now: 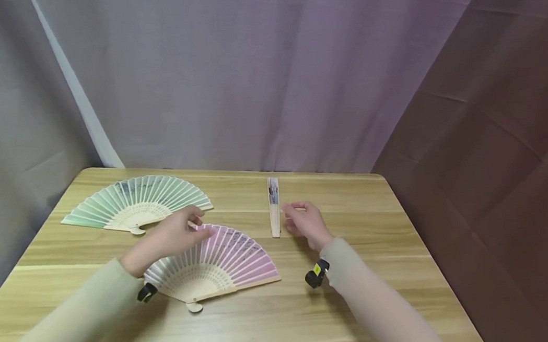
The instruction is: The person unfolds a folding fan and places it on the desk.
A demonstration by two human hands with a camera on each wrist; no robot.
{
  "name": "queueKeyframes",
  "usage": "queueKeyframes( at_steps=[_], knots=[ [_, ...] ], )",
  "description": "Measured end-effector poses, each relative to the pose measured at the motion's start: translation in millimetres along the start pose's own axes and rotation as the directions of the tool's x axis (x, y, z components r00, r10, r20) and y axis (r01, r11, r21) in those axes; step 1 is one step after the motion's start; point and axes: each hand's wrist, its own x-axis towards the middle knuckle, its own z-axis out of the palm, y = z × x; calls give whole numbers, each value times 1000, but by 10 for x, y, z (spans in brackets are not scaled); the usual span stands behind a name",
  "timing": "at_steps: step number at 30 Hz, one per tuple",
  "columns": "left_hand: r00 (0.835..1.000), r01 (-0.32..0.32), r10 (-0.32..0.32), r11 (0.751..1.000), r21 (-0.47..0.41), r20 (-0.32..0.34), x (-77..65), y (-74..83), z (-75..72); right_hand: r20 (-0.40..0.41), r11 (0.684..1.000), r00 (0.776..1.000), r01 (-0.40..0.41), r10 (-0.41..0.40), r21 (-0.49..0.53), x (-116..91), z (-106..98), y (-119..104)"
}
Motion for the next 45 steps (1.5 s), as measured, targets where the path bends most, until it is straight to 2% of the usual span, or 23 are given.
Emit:
queueKeyframes(
  at_steps=[3, 9, 12, 15, 20, 25, 30, 37, 45],
  knots=[
    [999, 26, -26, 1000, 15, 32, 216, 164, 211, 20, 999, 1000, -20, 21, -29, 163, -43, -32],
    [993, 0, -7, 998, 60, 118, 523, 406, 697, -12, 998, 999, -43, 43, -51, 429, -88, -122],
    [993, 1, -11, 997, 82, 115, 683, 475, 860, -28, 997, 998, -60, 58, -58, 506, -69, -138],
    [996, 25, -35, 994, 111, 85, 858, 497, 971, -33, 995, 996, -87, 86, -38, 544, -29, -119],
    [996, 9, -17, 995, 102, 85, 1065, 507, 1118, -36, 990, 989, -141, 140, -8, 580, 49, -77],
    [997, -24, 17, 996, 91, 75, 1161, 522, 1236, -20, 983, 983, -184, 185, 18, 605, 107, -73],
    [998, -36, 32, 997, 73, 56, 1217, 532, 1280, -16, 980, 979, -201, 201, 9, 636, 156, -110],
    [998, -30, 24, 994, 109, 53, 1279, 511, 1350, -21, 967, 967, -253, 254, 39, 711, 178, -105],
    [998, -25, 22, 999, 47, 58, 1264, 491, 1347, 10, 944, 949, -314, 315, 95, 760, 137, -120]
  ],
)
